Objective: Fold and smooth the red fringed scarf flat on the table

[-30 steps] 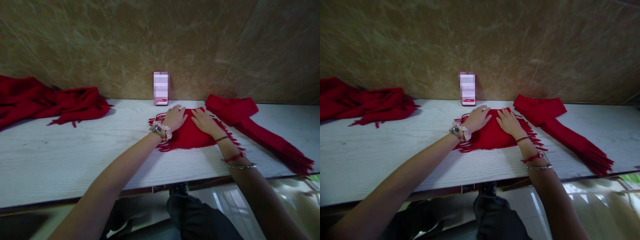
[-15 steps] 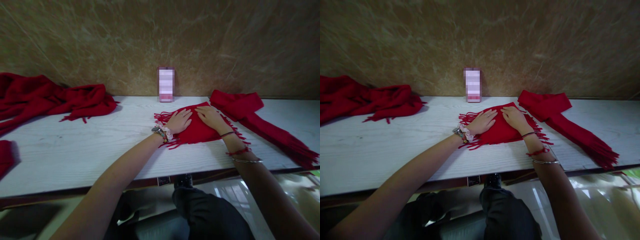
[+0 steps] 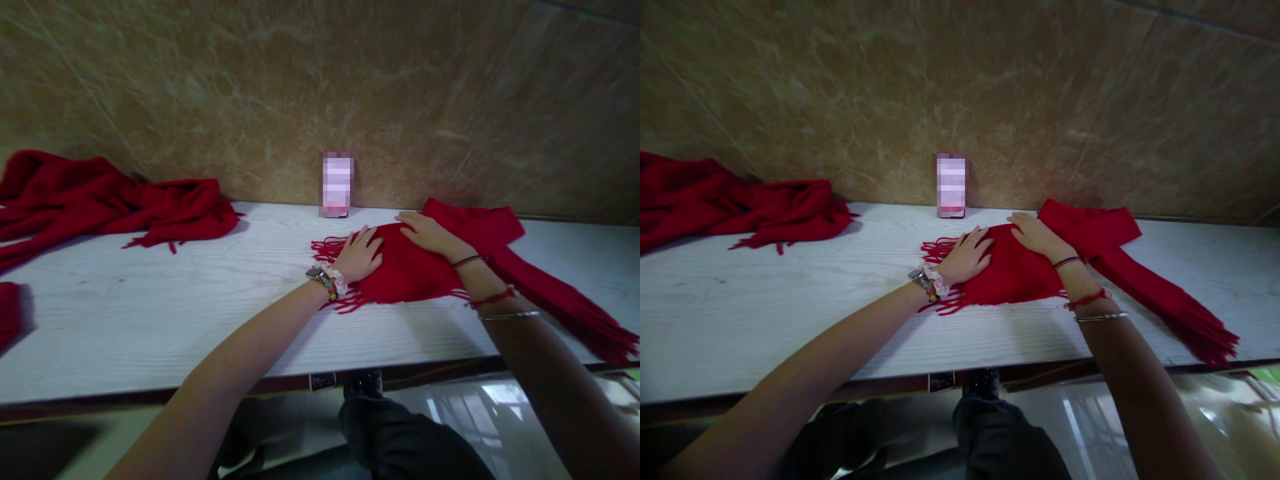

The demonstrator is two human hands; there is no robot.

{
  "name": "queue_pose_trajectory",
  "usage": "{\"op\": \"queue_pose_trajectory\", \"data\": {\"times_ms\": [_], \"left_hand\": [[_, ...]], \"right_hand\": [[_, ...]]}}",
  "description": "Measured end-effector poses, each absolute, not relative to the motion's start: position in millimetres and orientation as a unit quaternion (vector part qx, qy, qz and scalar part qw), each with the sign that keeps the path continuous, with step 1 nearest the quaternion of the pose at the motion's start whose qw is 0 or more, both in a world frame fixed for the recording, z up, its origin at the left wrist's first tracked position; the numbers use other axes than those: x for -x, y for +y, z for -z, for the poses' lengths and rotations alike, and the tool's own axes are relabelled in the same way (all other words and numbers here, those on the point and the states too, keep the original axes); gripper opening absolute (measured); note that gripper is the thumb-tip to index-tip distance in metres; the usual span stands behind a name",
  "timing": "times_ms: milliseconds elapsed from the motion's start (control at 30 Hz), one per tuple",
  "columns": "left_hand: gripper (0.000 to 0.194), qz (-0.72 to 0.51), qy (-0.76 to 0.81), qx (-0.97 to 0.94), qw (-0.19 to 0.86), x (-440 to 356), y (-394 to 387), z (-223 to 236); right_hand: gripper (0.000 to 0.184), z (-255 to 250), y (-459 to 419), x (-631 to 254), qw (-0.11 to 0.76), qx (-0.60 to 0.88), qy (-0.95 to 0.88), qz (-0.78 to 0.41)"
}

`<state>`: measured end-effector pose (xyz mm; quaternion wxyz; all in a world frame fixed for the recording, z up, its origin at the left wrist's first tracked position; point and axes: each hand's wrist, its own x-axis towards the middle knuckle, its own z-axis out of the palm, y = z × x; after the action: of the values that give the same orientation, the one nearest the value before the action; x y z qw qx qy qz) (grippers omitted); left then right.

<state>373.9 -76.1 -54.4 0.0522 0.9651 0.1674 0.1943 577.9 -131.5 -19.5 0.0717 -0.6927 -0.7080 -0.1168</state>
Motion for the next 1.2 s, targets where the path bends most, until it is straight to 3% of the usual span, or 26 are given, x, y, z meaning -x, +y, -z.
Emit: {"op": "queue_pose_trajectory", "data": {"times_ms": [167, 233, 467, 633, 867, 1067, 1200], "left_hand": [[0.036, -0.194, 0.033, -0.980, 0.036, -375, -72, 52], [0.035, -0.197, 0.029, -0.979, 0.037, -375, -70, 52], [0.035, -0.178, 0.000, -0.982, 0.061, -376, -59, 52], [0.035, -0.172, -0.036, -0.982, 0.064, -376, -54, 52], [0.031, -0.188, -0.038, -0.980, 0.051, -373, -57, 49], [0.035, -0.201, -0.061, -0.977, 0.029, -369, -66, 42], [0.050, -0.123, -0.017, -0.991, 0.043, -369, -68, 45]], "right_hand": [[0.031, -12, -98, -585, -0.092, 0.658, -0.746, 0.048], [0.025, -19, -93, -585, -0.119, 0.654, -0.746, 0.037], [0.019, -20, -110, -599, -0.028, 0.673, -0.739, 0.030], [0.019, -9, -115, -617, -0.055, 0.690, -0.722, 0.009], [0.021, 0, -119, -618, -0.053, 0.728, -0.678, 0.082], [0.035, 5, -162, -589, 0.160, 0.702, -0.668, 0.187], [0.042, 35, -192, -562, 0.144, 0.693, -0.690, 0.153]]}}
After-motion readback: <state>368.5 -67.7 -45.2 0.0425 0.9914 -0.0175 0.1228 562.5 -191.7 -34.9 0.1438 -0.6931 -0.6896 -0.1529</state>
